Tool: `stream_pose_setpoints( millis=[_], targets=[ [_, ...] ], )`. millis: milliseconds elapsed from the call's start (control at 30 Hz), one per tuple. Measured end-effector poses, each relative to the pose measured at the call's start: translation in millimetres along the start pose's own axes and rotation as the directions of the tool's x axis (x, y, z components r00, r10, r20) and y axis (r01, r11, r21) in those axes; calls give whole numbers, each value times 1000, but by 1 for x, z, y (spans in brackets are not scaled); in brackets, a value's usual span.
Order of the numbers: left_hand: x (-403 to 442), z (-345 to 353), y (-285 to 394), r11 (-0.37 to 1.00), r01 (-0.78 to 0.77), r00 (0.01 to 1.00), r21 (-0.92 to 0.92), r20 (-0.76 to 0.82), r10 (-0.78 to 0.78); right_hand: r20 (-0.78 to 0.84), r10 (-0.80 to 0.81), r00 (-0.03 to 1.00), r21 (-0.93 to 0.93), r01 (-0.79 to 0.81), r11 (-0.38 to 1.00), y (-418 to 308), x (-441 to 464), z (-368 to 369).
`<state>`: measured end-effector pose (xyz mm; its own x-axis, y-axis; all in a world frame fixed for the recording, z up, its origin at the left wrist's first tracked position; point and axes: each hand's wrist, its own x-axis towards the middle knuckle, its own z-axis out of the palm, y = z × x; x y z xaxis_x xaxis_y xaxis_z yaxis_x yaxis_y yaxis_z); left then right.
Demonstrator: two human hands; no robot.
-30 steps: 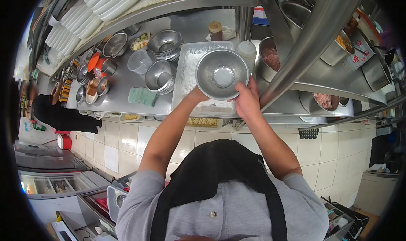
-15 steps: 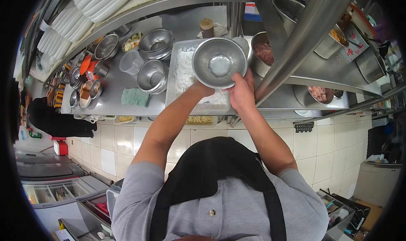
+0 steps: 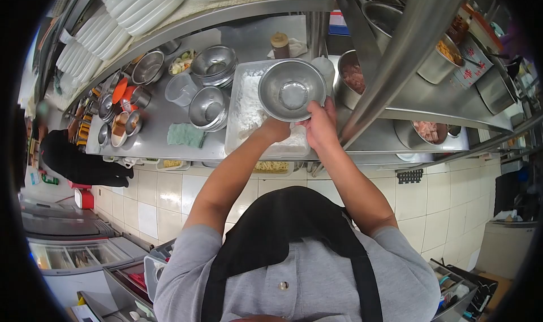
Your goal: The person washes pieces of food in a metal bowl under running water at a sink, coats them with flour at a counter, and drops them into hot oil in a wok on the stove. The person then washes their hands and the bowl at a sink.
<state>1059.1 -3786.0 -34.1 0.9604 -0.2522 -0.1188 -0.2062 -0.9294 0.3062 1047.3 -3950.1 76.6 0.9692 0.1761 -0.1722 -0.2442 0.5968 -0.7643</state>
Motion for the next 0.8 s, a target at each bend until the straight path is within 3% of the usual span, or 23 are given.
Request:
stream_pose_setpoints(
  millis=[67, 100, 133, 233, 300, 333, 367, 400, 433, 533, 633, 700, 733, 767, 800],
  targets=[
    [-12, -27, 15, 993, 85, 988, -76, 139, -74, -8, 61, 998, 15, -61, 998, 3, 5, 1],
    [-9, -17, 8, 992, 99, 987, -76, 131, -88, -26, 118, 993, 30, -117, 993, 5, 8, 3],
    [-1, 5, -7, 988, 41, 999, -149, -2, -42, -12, 124, 992, 27, -123, 992, 2, 7, 7],
    [9, 21, -23, 952, -22, 994, -305, -108, -12, 17, 181, 983, 25, -182, 983, -1, -1, 14],
    [8, 17, -23, 915, -349, 905, -200, -326, 274, 22, 186, 982, -11, -186, 983, 2, -7, 9],
    [-9, -13, -4, 916, -391, 867, -92, -371, 333, -48, 183, 982, 19, -182, 983, -1, -16, 18],
    [-8, -10, -5, 899, -427, 857, -98, -362, 367, -81, 158, 984, 25, -156, 987, -5, -22, 15],
    [-6, -4, -8, 624, -416, 909, -662, -321, 266, -21, 207, 978, 13, -206, 978, -6, -29, 11],
    [-5, -5, -10, 618, -375, 927, -691, -288, 241, 41, 256, 966, -1, -256, 967, -6, -36, 9],
    [-3, -2, -8, 865, -282, 955, -414, -206, 213, 10, 282, 959, -35, -282, 959, -8, -52, 13],
    [-6, -7, -8, 958, -171, 984, -232, -92, 154, 36, 299, 954, -112, -293, 949, 11, -38, 46],
    [-11, -12, -6, 973, -121, 993, -195, -15, 120, 81, 138, 987, -212, -118, 970, 25, -18, 84],
    [-12, -11, -7, 975, -105, 994, -196, 8, 109, 102, 148, 984, -217, -123, 968, 34, -7, 104],
    [-13, -8, -6, 975, -93, 995, -203, 15, 99, 164, -66, 984, -455, 135, 880, 43, 5, 126],
    [-11, -3, -6, 973, -92, 995, -213, 13, 97, 280, -256, 925, -633, 378, 676, 52, 14, 143]
  ],
)
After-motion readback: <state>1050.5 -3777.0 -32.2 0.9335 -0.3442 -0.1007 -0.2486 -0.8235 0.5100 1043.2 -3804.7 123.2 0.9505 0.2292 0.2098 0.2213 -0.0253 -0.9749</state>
